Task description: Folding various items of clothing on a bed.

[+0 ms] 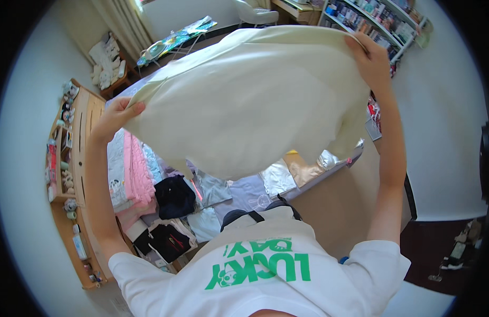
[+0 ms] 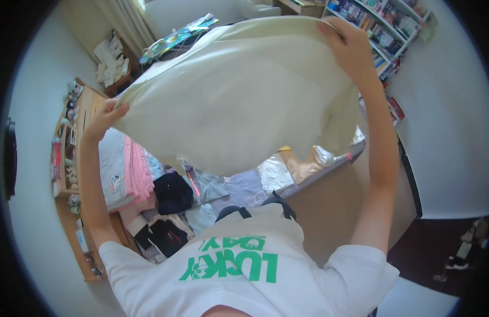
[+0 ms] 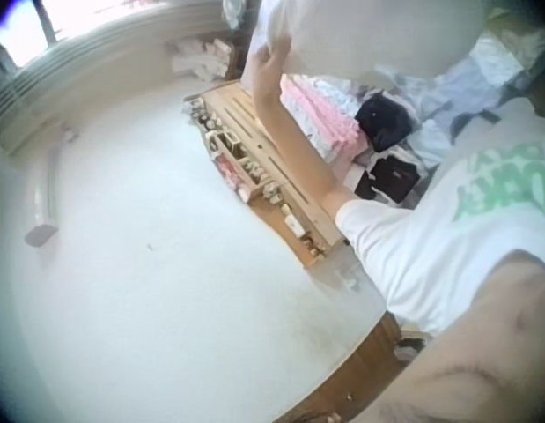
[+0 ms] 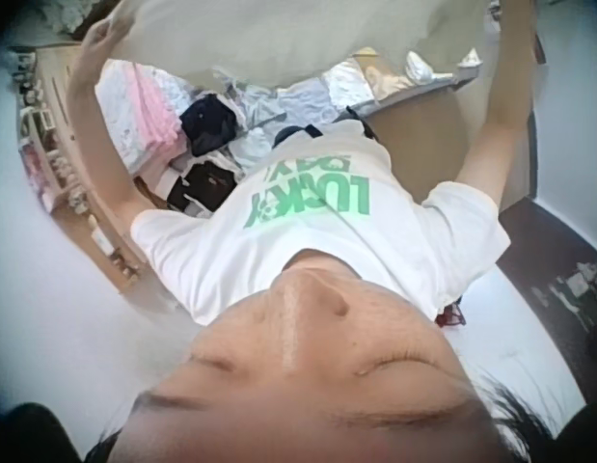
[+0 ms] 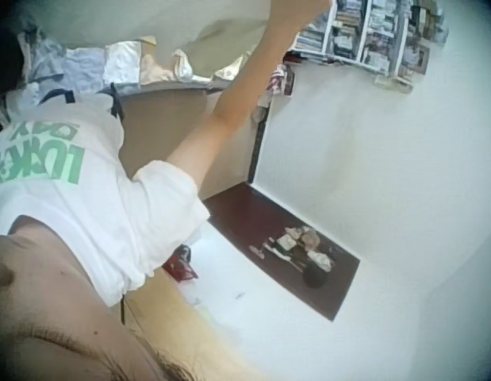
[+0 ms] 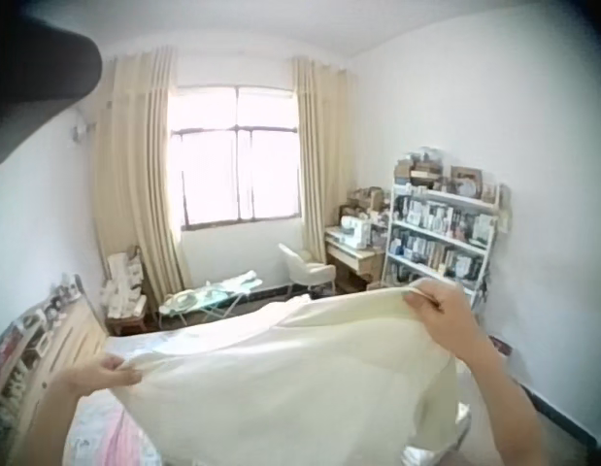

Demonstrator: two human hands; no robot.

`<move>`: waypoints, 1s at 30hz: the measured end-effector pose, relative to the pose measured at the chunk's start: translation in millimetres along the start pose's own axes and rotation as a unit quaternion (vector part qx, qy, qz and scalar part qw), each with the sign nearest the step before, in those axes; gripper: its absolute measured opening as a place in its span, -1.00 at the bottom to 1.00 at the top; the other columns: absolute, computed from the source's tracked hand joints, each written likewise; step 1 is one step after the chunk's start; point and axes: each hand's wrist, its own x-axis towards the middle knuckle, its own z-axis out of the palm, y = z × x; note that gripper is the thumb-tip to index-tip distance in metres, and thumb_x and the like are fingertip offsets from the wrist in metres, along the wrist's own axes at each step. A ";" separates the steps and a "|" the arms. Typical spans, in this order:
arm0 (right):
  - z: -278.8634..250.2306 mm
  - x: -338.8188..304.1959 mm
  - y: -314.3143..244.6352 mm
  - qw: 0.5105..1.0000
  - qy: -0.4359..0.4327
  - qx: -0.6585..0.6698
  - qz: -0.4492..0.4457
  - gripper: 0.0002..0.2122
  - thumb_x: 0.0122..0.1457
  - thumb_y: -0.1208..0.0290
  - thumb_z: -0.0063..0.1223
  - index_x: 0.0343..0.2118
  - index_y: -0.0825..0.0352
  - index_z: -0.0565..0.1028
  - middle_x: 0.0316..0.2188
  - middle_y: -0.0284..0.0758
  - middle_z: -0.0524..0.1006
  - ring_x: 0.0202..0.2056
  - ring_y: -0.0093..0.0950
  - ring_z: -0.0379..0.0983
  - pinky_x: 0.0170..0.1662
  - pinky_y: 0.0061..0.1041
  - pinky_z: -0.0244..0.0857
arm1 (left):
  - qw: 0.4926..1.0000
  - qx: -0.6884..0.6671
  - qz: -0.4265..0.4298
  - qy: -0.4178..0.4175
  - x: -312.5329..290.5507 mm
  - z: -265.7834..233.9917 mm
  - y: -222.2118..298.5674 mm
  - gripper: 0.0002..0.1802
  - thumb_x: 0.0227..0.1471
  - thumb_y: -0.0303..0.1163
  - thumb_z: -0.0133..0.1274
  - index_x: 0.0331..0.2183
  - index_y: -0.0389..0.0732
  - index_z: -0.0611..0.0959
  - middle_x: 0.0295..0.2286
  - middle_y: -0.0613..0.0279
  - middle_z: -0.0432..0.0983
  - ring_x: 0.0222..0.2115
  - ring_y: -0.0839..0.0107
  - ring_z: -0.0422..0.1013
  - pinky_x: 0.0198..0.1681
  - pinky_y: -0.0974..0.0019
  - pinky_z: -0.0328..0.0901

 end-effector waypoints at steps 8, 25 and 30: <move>-94.2 -137.2 -31.2 0.994 -0.001 -0.053 0.092 -0.86 0.01 0.43 -0.04 -0.49 0.42 0.47 -0.57 -0.29 0.47 -0.51 -0.51 0.36 -0.42 -0.56 0.21 | 0.995 -0.034 -0.057 -0.073 -126.0 131.2 -31.9 -0.88 -0.07 -0.46 -0.09 -0.40 -0.27 0.45 -0.53 0.25 0.38 -0.50 0.45 0.28 -0.40 0.39 0.19; 104.2 -83.2 78.3 0.991 -0.102 0.059 0.070 -0.83 0.04 0.40 -0.01 -0.50 0.44 0.38 -0.77 -0.23 0.20 -0.70 -0.58 0.06 -0.62 -0.54 0.00 | 0.963 -0.066 -0.178 0.190 -2.3 118.1 -137.1 -0.64 -0.05 -0.11 0.00 -0.53 -0.24 0.57 -0.65 0.49 0.36 -0.63 0.68 0.22 -0.58 0.52 0.13; 88.7 -36.5 65.2 0.978 -0.138 0.138 0.075 -0.84 0.07 0.40 -0.04 -0.40 0.41 0.45 -0.66 -0.32 0.42 -0.59 -0.67 0.26 -0.49 -0.69 0.16 | 0.955 -0.093 -0.008 0.282 -11.7 44.8 -67.0 -0.78 -0.15 -0.28 0.13 -0.58 -0.24 0.56 -0.67 0.50 0.34 -0.65 0.71 0.20 -0.60 0.53 0.12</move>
